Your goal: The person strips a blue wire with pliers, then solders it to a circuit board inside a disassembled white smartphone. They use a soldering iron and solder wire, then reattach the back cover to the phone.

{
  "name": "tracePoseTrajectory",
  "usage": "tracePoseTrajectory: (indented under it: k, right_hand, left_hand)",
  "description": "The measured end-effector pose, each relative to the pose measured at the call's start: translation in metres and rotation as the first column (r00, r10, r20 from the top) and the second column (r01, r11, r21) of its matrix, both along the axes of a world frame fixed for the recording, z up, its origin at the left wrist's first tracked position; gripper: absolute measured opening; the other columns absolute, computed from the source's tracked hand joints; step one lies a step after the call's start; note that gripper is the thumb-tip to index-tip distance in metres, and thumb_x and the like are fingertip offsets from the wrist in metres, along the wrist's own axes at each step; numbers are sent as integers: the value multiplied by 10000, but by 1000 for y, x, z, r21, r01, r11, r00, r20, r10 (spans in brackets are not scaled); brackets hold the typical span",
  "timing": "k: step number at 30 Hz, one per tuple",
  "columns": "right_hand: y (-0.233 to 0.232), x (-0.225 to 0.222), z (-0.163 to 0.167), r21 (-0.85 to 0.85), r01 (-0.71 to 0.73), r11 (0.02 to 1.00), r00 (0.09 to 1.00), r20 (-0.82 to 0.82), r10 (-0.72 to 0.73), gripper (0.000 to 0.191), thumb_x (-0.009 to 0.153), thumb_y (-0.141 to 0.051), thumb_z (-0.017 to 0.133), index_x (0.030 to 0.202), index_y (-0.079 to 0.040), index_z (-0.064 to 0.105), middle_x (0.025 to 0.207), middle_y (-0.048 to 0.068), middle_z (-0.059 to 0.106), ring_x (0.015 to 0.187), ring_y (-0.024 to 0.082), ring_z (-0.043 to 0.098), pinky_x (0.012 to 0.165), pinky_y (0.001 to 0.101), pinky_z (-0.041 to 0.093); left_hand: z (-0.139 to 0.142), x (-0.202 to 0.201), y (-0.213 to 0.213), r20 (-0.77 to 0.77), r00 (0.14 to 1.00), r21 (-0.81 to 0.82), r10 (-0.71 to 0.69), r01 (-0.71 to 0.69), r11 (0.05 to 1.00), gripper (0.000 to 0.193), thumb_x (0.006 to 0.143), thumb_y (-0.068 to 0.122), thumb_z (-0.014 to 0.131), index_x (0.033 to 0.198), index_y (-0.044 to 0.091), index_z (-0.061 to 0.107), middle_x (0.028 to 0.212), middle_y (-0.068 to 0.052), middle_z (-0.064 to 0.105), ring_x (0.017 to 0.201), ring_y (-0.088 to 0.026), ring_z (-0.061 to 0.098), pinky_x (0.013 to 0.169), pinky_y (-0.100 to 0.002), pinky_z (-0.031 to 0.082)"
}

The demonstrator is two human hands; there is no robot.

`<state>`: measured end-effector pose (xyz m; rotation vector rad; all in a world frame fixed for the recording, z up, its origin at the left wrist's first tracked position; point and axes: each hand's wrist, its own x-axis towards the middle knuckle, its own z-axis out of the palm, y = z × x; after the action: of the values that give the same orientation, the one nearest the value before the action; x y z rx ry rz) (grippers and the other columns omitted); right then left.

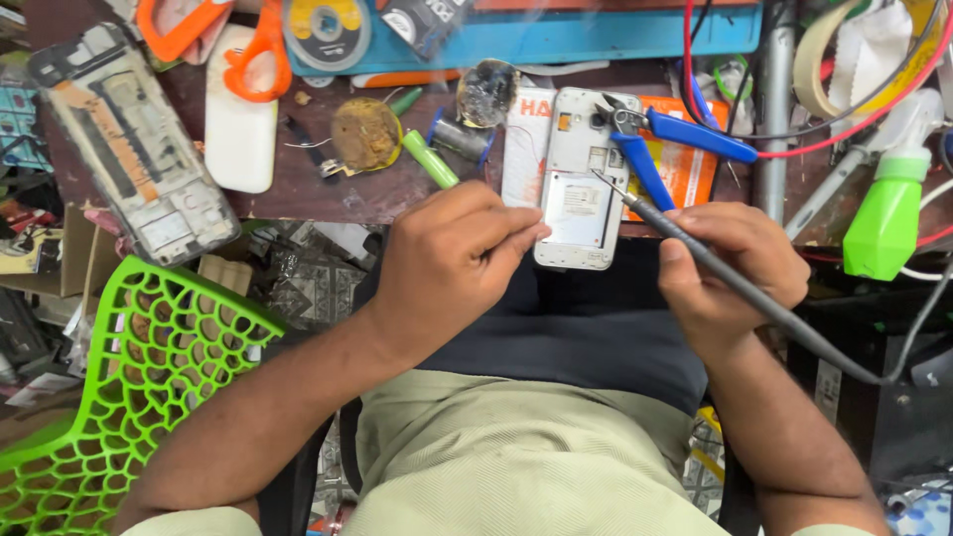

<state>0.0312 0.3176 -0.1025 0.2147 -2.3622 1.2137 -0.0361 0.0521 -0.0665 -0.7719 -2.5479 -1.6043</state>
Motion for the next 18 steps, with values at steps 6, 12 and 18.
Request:
tracePoseTrajectory:
  k: [6, 12, 18]
  right_hand:
    - [-3, 0, -2, 107, -62, 992, 995, -65, 69, 223, 934, -7, 801, 1020, 12, 596, 1018, 187, 729, 921, 290, 766, 824, 340, 618]
    - [-9, -5, 4, 190, -63, 980, 994, -72, 78, 225, 895, -12, 805, 967, 13, 593, 993, 203, 727, 927, 305, 757, 798, 353, 619]
    - [-9, -7, 0, 203, -73, 977, 993, -78, 90, 212, 871, -24, 804, 931, -1, 602, 964, 186, 728, 916, 307, 757, 802, 371, 622]
  left_hand:
    - [-11, -4, 31, -112, 989, -54, 94, -100, 993, 106, 864, 99, 805, 849, 65, 705, 819, -71, 616, 741, -279, 649, 660, -396, 515]
    - [-25, -6, 38, -268, 961, -114, 76, -110, 987, 143, 887, 71, 782, 853, 64, 643, 907, -79, 606, 788, -271, 651, 693, -394, 528]
    - [-33, -9, 34, -393, 919, -159, 16, -85, 984, 140, 899, 62, 789, 910, 40, 651, 1013, -92, 649, 790, -248, 629, 678, -379, 511]
